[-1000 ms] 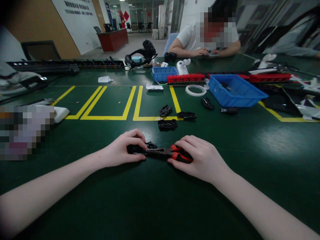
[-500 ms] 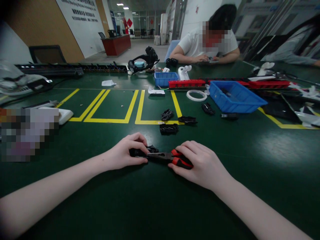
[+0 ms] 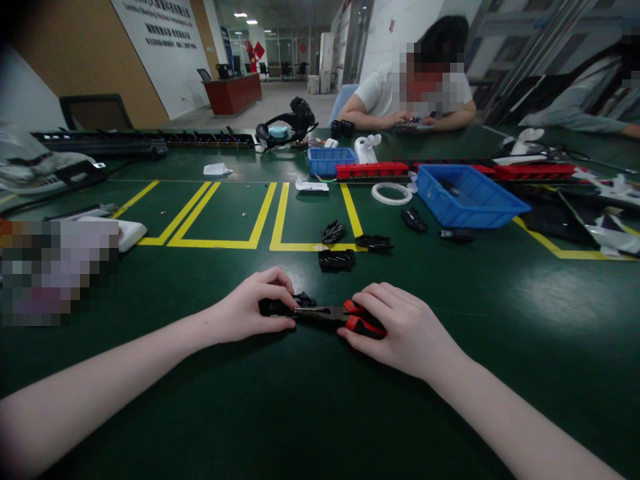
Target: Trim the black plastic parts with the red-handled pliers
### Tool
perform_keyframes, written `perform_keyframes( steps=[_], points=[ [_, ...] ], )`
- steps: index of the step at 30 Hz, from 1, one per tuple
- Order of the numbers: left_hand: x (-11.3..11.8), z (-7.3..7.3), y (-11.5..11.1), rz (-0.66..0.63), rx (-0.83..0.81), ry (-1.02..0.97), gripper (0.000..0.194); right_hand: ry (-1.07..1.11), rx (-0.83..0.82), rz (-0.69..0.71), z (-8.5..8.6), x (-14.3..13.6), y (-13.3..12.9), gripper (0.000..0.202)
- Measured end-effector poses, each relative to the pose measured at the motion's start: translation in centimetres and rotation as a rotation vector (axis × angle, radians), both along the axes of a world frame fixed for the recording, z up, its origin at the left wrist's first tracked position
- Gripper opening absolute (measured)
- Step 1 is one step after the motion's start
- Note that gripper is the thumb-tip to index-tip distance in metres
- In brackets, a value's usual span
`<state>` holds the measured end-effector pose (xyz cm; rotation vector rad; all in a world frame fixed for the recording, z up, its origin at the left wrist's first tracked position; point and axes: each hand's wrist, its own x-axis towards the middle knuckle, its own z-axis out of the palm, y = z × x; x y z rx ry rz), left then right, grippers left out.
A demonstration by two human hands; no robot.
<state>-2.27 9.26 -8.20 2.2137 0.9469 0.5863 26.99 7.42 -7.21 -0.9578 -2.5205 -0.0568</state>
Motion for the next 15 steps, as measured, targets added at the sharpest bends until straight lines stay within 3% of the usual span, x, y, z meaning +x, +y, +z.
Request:
perform_keyframes(
  steps=[15],
  points=[
    [0.08,-0.04,-0.11,0.006,-0.002,-0.035,0.014,-0.017,0.013,-0.003,-0.06,0.03,-0.05,0.029]
  ],
)
